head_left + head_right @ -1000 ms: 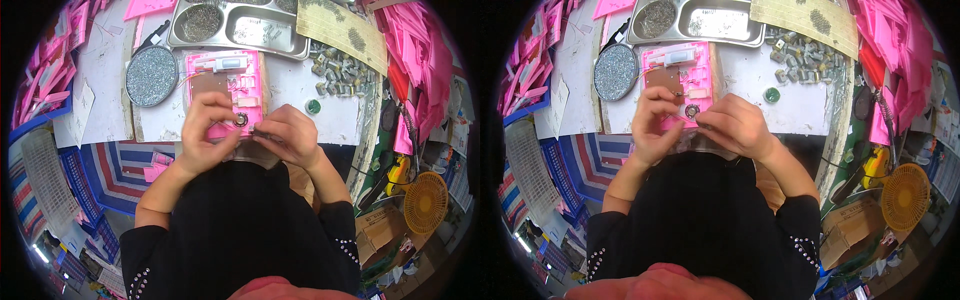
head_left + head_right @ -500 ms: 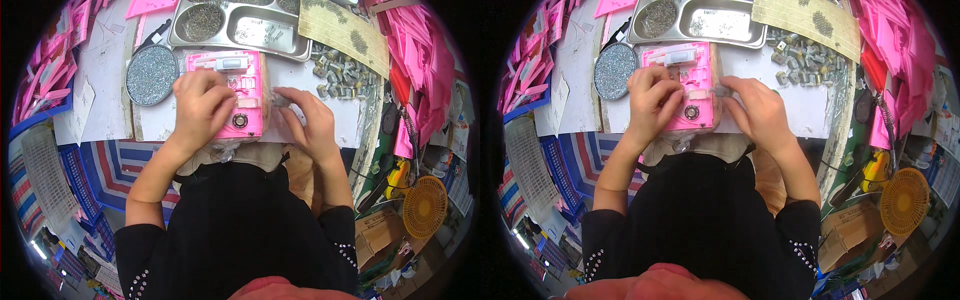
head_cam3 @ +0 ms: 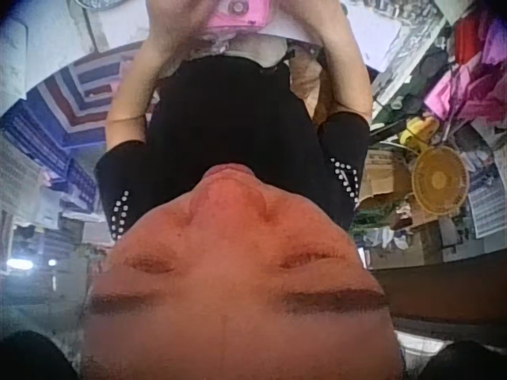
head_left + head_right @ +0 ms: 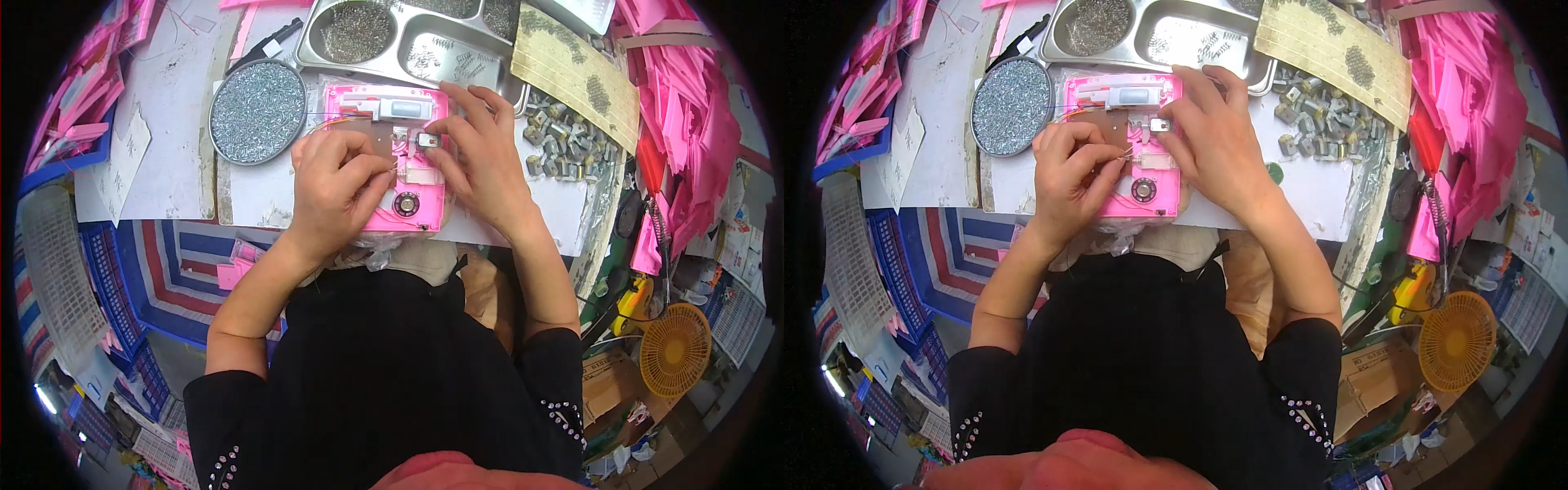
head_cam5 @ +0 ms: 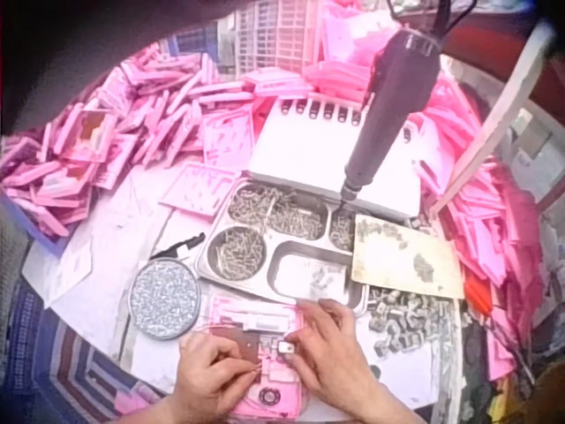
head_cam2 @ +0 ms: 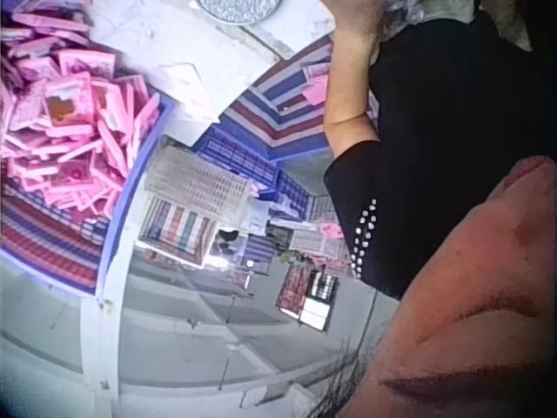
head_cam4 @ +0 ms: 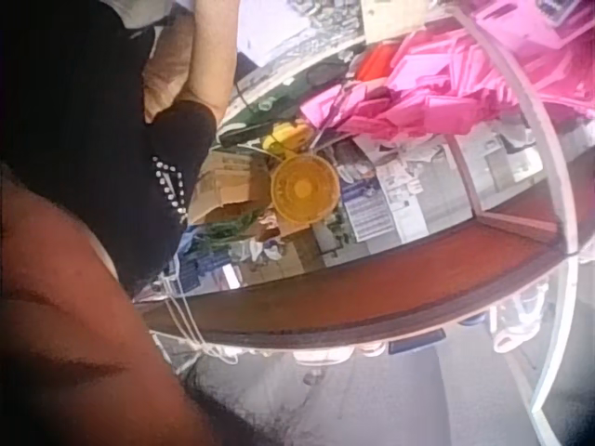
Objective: Assemble a pink plastic electronic toy by installing electronic components, soldering wires, and securing the casing with screws.
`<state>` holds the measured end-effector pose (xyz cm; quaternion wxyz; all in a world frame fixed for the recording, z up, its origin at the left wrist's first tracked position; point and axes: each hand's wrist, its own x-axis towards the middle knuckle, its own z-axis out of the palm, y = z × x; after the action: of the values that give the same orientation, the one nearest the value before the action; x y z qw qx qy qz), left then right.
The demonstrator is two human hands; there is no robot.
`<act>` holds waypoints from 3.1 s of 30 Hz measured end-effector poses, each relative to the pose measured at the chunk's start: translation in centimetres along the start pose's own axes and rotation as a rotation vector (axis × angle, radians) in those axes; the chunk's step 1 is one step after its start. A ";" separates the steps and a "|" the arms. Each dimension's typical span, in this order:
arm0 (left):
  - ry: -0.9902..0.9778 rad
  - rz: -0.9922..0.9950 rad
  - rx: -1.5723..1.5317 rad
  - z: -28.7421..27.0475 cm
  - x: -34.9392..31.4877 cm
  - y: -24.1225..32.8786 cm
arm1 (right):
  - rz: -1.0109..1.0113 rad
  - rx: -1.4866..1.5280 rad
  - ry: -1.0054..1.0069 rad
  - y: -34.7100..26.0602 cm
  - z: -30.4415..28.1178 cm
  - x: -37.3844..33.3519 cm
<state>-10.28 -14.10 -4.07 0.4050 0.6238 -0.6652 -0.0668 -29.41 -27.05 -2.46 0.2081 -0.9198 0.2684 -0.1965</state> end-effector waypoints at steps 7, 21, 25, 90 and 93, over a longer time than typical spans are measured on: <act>-0.005 0.006 -0.018 -0.1 -0.1 -0.1 | 0.042 -0.024 -0.056 0.1 -0.4 0.5; -0.029 0.029 -0.070 -0.5 -0.3 -0.6 | -0.103 -0.016 0.115 -2.2 0.4 1.9; -0.064 0.028 -0.081 -1.0 -0.3 -0.5 | -0.129 -0.059 0.148 -2.2 0.1 2.6; -0.255 0.129 0.087 -1.4 1.1 -1.1 | -0.012 1.252 0.517 -1.9 3.0 6.1; -0.155 0.134 0.075 -1.2 1.6 -1.3 | -0.005 1.252 0.529 -1.8 2.9 6.1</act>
<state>-8.33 -15.26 -3.29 0.3321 0.5857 -0.7367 -0.0626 -22.55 -28.39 -2.51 0.6283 -0.5475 0.1436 -0.5337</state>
